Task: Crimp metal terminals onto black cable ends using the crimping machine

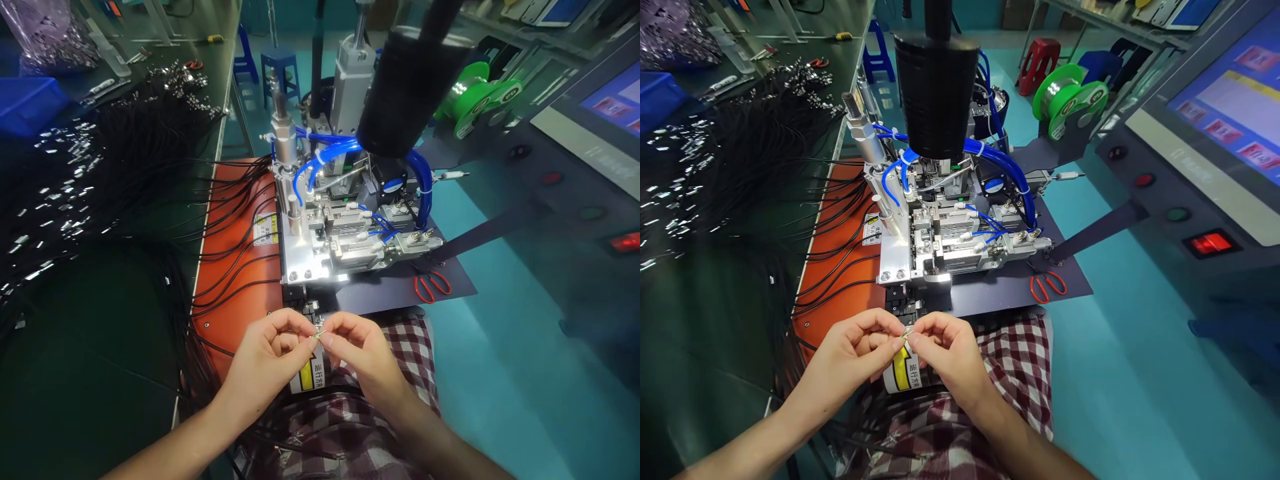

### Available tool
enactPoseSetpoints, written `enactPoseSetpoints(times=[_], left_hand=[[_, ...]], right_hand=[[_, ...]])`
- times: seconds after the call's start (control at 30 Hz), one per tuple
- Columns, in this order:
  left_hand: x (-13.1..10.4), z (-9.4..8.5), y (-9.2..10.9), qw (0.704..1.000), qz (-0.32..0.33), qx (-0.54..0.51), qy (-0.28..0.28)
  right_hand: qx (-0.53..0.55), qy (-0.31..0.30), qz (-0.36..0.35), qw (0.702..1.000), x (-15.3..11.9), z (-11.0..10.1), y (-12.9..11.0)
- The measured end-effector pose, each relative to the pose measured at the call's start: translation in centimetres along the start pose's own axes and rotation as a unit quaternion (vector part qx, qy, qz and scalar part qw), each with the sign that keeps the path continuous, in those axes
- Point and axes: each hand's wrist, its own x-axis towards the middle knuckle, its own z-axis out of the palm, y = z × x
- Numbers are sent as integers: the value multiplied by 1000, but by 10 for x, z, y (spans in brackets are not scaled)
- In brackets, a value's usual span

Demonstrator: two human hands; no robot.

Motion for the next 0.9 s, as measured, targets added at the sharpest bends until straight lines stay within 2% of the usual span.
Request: enactPoseSetpoints(times=[0.3, 0.6, 0.7, 0.8, 0.9], left_hand=[[1, 0, -2, 1000, 1, -10, -7], [3, 1, -5, 1000, 6, 1, 6], [2, 1, -4, 1000, 0, -8, 4], [1, 0, -3, 1000, -3, -14, 0], [2, 0, 0, 1000, -8, -20, -1]], right_hand=[[-1, 11, 1, 1000, -2, 1, -1], [-50, 40, -35, 997, -3, 5, -3], [-142, 78, -122, 979, -5, 6, 0], [-240, 103, -247, 933, -7, 3, 3], [-306, 97, -338, 885, -8, -2, 5]])
